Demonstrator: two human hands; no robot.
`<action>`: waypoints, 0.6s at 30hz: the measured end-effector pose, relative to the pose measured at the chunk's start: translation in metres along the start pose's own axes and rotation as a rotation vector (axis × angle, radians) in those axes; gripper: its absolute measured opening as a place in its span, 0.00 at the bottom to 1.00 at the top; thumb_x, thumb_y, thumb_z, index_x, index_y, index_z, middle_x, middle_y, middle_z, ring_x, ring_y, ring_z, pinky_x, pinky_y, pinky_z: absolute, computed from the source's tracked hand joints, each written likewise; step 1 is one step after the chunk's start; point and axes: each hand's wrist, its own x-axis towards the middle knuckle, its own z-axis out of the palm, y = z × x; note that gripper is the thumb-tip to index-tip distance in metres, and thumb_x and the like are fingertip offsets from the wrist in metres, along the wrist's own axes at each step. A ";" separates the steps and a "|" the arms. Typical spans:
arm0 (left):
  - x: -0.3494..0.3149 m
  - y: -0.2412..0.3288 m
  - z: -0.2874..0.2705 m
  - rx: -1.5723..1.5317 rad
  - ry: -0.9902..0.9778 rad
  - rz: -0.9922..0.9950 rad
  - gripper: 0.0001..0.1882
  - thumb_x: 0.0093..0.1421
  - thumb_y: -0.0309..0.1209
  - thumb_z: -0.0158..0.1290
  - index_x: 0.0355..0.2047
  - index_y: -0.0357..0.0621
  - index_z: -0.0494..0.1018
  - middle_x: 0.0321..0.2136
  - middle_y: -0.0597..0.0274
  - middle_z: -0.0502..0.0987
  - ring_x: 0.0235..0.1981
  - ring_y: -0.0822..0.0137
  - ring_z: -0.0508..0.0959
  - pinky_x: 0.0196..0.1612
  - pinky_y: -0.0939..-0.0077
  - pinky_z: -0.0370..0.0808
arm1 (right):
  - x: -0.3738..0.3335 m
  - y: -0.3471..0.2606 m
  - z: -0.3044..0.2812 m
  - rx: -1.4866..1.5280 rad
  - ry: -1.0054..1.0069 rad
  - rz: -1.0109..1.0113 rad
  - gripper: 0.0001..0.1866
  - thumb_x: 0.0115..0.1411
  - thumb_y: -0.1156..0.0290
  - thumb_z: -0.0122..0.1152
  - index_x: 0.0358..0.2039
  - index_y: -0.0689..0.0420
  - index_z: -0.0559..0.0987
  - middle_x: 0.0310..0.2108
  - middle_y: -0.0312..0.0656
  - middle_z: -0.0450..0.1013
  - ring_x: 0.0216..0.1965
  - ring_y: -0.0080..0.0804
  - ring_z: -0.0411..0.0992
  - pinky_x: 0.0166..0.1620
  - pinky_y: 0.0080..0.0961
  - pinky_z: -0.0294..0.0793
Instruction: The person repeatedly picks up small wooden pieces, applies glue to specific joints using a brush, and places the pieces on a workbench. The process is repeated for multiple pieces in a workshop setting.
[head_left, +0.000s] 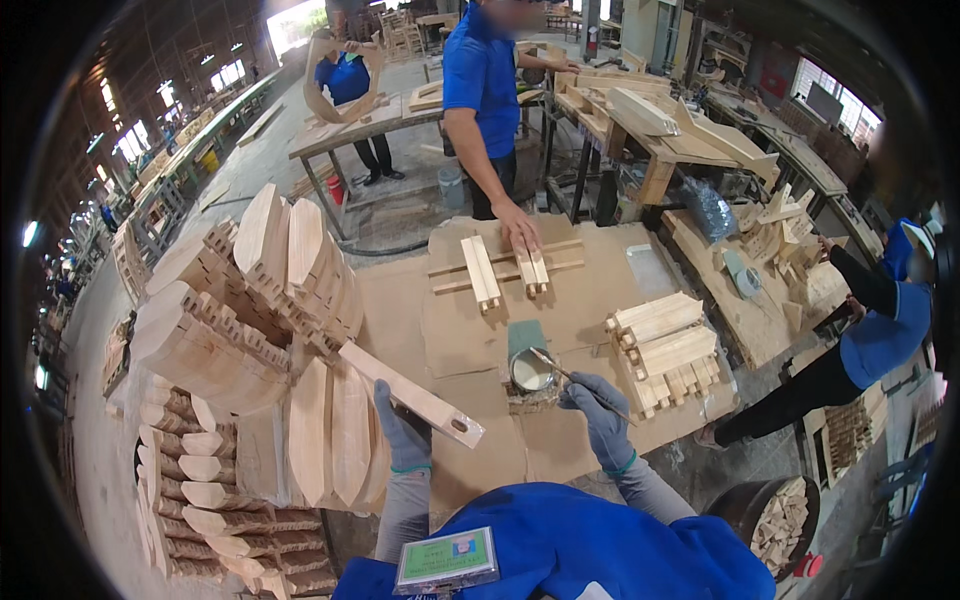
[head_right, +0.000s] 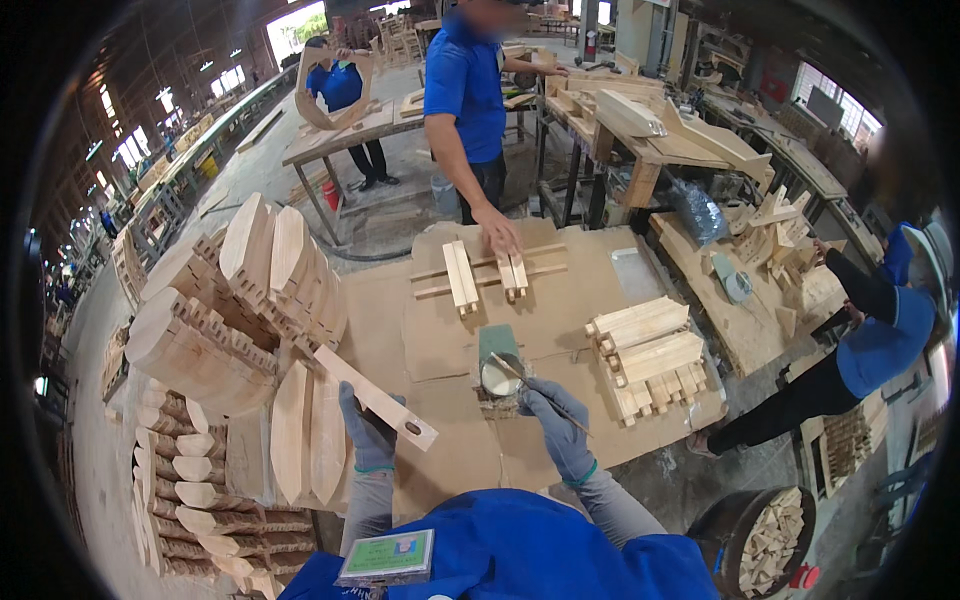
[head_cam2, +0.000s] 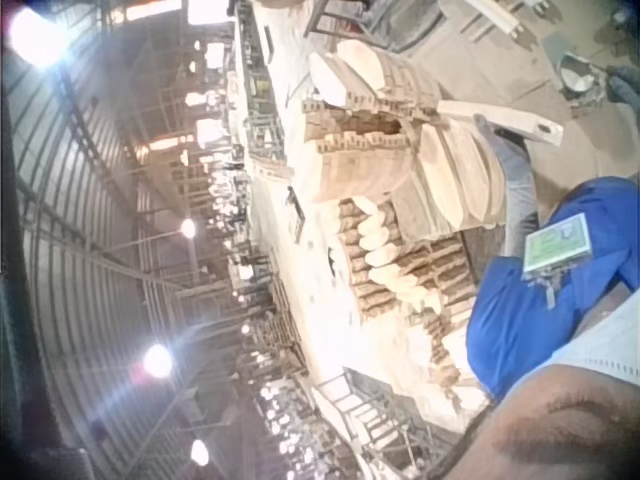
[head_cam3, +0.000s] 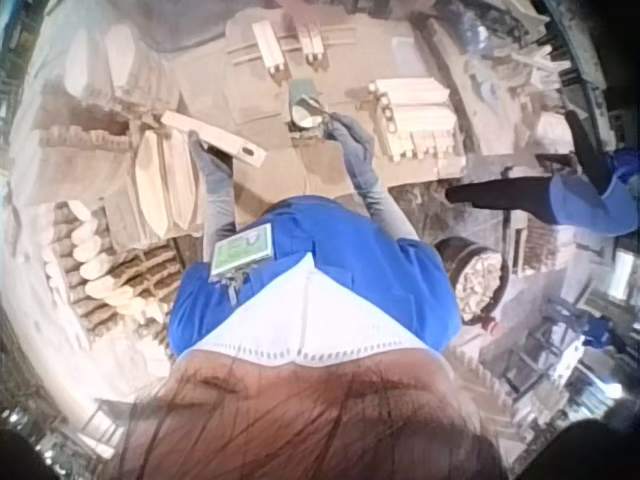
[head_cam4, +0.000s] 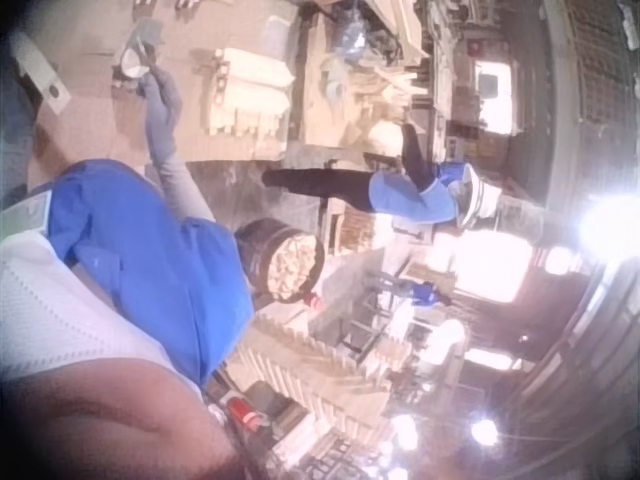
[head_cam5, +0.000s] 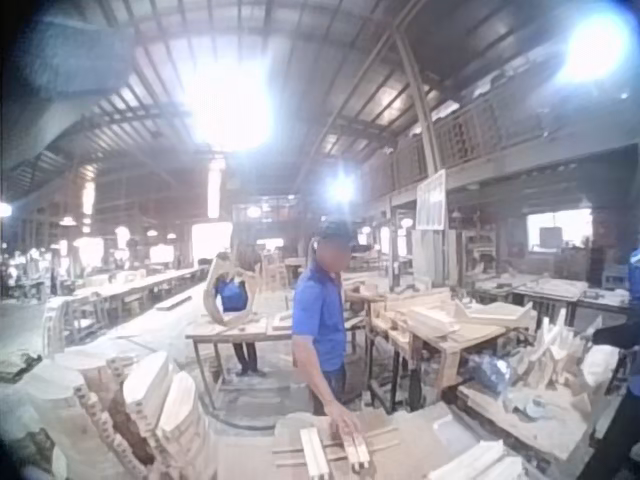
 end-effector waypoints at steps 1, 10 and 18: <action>-0.001 -0.001 0.001 -0.020 0.037 0.013 0.23 0.56 0.54 0.51 0.41 0.53 0.63 0.27 0.61 0.70 0.24 0.61 0.74 0.30 0.63 0.74 | 0.000 0.001 0.000 -0.001 -0.008 -0.006 0.12 0.60 0.77 0.52 0.44 0.68 0.74 0.33 0.43 0.75 0.32 0.25 0.74 0.38 0.21 0.77; -0.003 0.006 0.002 0.002 0.058 0.058 0.22 0.56 0.54 0.50 0.41 0.52 0.64 0.27 0.63 0.69 0.25 0.61 0.74 0.30 0.62 0.75 | 0.005 0.017 -0.002 -0.076 0.123 -0.075 0.05 0.59 0.79 0.53 0.36 0.67 0.73 0.29 0.44 0.74 0.31 0.27 0.74 0.37 0.25 0.78; -0.006 0.004 0.004 0.023 0.020 0.022 0.23 0.55 0.54 0.51 0.40 0.51 0.65 0.27 0.64 0.69 0.25 0.62 0.73 0.32 0.64 0.75 | 0.044 0.070 -0.022 -0.959 -0.037 -0.699 0.12 0.53 0.71 0.64 0.18 0.53 0.70 0.14 0.37 0.65 0.15 0.31 0.67 0.19 0.27 0.63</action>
